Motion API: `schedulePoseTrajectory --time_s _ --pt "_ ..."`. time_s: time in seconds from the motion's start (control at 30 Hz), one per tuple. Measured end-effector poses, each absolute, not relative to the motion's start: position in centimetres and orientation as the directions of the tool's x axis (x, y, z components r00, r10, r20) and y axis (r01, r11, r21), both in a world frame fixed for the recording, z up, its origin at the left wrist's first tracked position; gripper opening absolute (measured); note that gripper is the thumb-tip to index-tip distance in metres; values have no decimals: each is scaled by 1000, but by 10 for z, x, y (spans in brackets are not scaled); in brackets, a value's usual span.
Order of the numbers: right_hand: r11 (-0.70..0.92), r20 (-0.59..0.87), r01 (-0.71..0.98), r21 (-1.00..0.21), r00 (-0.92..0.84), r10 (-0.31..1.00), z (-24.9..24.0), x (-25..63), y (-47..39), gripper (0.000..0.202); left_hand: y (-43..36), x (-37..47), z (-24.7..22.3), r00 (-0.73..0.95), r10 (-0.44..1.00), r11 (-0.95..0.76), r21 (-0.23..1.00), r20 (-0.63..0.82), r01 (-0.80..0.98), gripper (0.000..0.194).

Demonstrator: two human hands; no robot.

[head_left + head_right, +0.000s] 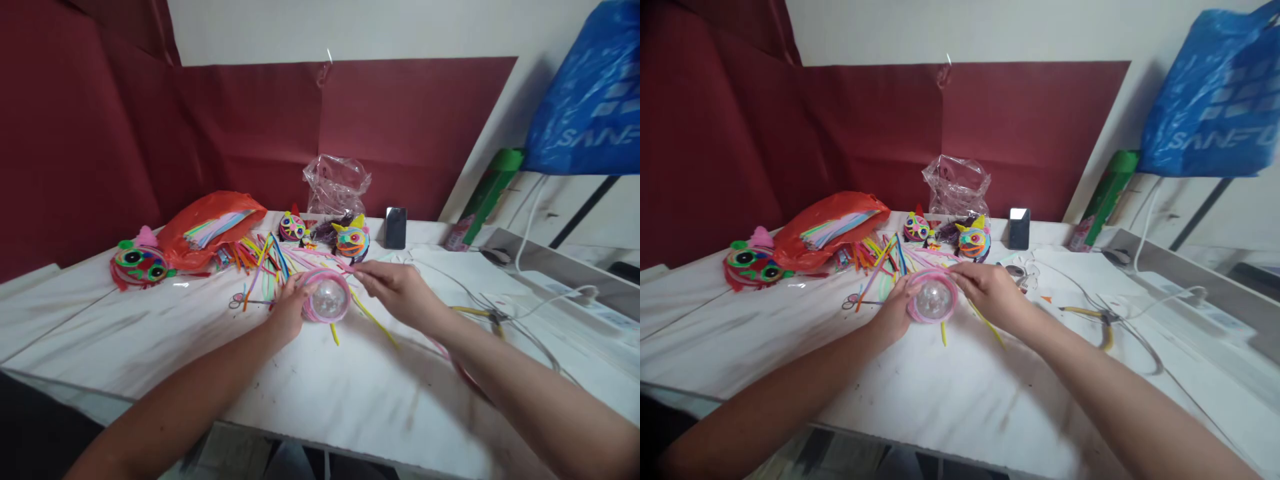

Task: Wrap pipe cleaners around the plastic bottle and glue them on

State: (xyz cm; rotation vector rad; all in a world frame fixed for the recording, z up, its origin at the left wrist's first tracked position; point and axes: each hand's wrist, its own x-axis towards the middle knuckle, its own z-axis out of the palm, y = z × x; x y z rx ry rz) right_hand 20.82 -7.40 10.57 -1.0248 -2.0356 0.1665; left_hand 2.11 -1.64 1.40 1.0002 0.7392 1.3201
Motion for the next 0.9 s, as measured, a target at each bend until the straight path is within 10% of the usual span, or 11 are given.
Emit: schedulePoseTrajectory --time_s 0.23,0.9 --pt "587 588 610 -533 -231 775 60 209 -74 19 -23 26 15 202 974 -4 894 106 -447 55" --pt "609 706 787 98 -486 514 37 212 -76 24 -27 26 10 234 962 -80 964 142 -254 61"
